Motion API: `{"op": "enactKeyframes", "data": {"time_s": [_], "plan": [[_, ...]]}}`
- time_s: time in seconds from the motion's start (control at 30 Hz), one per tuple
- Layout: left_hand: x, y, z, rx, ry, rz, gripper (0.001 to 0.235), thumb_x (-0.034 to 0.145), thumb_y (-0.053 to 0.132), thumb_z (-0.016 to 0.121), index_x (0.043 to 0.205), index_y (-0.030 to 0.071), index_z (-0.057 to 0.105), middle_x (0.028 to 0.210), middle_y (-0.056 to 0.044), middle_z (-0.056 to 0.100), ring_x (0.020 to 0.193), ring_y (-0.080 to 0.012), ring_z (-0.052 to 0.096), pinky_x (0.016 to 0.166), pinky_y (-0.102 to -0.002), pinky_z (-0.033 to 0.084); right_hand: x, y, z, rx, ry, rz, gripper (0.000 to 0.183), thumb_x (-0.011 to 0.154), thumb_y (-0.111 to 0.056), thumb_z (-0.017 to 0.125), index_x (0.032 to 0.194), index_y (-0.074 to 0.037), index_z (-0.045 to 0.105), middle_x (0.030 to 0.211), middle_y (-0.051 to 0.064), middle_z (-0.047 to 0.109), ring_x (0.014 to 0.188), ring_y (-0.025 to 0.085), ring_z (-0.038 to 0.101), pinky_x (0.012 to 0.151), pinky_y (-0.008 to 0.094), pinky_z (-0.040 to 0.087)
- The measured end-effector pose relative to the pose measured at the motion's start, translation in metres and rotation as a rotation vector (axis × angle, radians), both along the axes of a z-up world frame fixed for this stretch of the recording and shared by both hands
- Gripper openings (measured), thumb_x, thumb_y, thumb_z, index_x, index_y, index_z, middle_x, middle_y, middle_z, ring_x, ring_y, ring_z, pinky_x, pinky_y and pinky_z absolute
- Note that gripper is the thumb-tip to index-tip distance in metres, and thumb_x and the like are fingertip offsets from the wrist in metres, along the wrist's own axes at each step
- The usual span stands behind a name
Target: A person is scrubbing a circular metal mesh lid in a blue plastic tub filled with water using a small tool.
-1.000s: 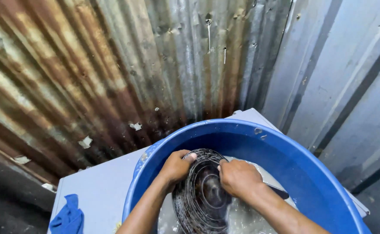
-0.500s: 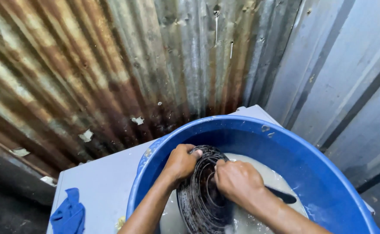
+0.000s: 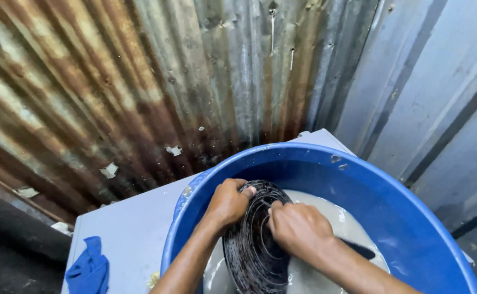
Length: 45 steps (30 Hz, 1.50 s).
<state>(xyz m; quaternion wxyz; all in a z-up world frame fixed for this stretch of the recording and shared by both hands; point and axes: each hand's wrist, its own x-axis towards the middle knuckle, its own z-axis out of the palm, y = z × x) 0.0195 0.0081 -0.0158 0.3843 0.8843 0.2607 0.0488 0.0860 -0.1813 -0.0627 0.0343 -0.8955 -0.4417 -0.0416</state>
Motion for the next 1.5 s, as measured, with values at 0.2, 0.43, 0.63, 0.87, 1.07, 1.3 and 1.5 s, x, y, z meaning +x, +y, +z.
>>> {"op": "enactKeyframes", "data": {"time_s": [0.2, 0.43, 0.63, 0.87, 1.07, 1.3, 1.5], "plan": [[-0.009, -0.003, 0.008, 0.001, 0.045, 0.02, 0.046, 0.107, 0.038, 0.067, 0.144, 0.013, 0.078, 0.145, -0.013, 0.08, 0.141, -0.0333, 0.072, 0.12, -0.044, 0.053, -0.041, 0.003, 0.022, -0.041, 0.125, 0.015, 0.039, 0.119, -0.037, 0.037, 0.109, -0.014, 0.067, 0.085, 0.018, 0.081, 0.08, 0.053, 0.079, 0.074, 0.07, 0.061], [-0.005, -0.004, 0.01, 0.028, 0.063, 0.04, 0.038, 0.107, 0.038, 0.067, 0.134, 0.016, 0.085, 0.135, -0.012, 0.085, 0.134, -0.0339, 0.075, 0.113, -0.044, 0.054, -0.036, 0.003, 0.022, 0.029, 0.008, 0.084, 0.034, 0.116, -0.032, 0.045, 0.102, -0.013, 0.068, 0.08, 0.018, 0.081, 0.077, 0.048, 0.081, 0.07, 0.063, 0.064], [0.0, -0.003, 0.003, 0.055, -0.036, -0.038, 0.037, 0.103, 0.037, 0.069, 0.13, 0.018, 0.086, 0.131, -0.011, 0.086, 0.133, -0.0329, 0.076, 0.11, -0.043, 0.054, -0.016, 0.002, -0.001, 0.056, -0.245, -0.008, 0.027, 0.108, -0.035, 0.052, 0.094, -0.021, 0.07, 0.074, 0.011, 0.08, 0.07, 0.037, 0.082, 0.058, 0.053, 0.065], [-0.009, -0.005, 0.004, 0.03, 0.004, -0.027, 0.04, 0.105, 0.037, 0.068, 0.136, 0.017, 0.084, 0.136, -0.01, 0.085, 0.135, -0.0321, 0.075, 0.113, -0.042, 0.054, -0.023, 0.004, 0.018, -0.046, 0.043, -0.01, 0.037, 0.115, -0.031, 0.04, 0.108, -0.008, 0.068, 0.085, 0.02, 0.08, 0.077, 0.05, 0.079, 0.065, 0.066, 0.063], [-0.01, -0.005, 0.011, 0.021, 0.0, -0.008, 0.044, 0.106, 0.037, 0.068, 0.142, 0.015, 0.081, 0.141, -0.011, 0.082, 0.139, -0.032, 0.073, 0.118, -0.042, 0.052, -0.012, 0.006, 0.011, -0.031, 0.077, 0.001, 0.041, 0.117, -0.037, 0.038, 0.111, -0.008, 0.067, 0.087, 0.02, 0.08, 0.076, 0.05, 0.079, 0.067, 0.067, 0.063], [-0.006, -0.006, 0.009, 0.033, -0.047, -0.031, 0.039, 0.105, 0.035, 0.069, 0.135, 0.016, 0.085, 0.136, -0.01, 0.085, 0.135, -0.0309, 0.076, 0.113, -0.041, 0.054, -0.011, 0.001, 0.029, -0.063, 0.125, -0.023, 0.044, 0.119, -0.04, 0.035, 0.115, -0.008, 0.065, 0.091, 0.021, 0.08, 0.082, 0.054, 0.077, 0.072, 0.072, 0.06], [-0.01, -0.009, 0.015, -0.008, -0.019, -0.009, 0.044, 0.106, 0.036, 0.069, 0.144, 0.015, 0.08, 0.144, -0.01, 0.081, 0.141, -0.0301, 0.073, 0.12, -0.041, 0.052, -0.035, 0.0, 0.057, -0.097, 0.265, -0.007, 0.047, 0.121, -0.041, 0.031, 0.118, -0.008, 0.064, 0.094, 0.02, 0.079, 0.084, 0.05, 0.076, 0.073, 0.068, 0.059]]}}
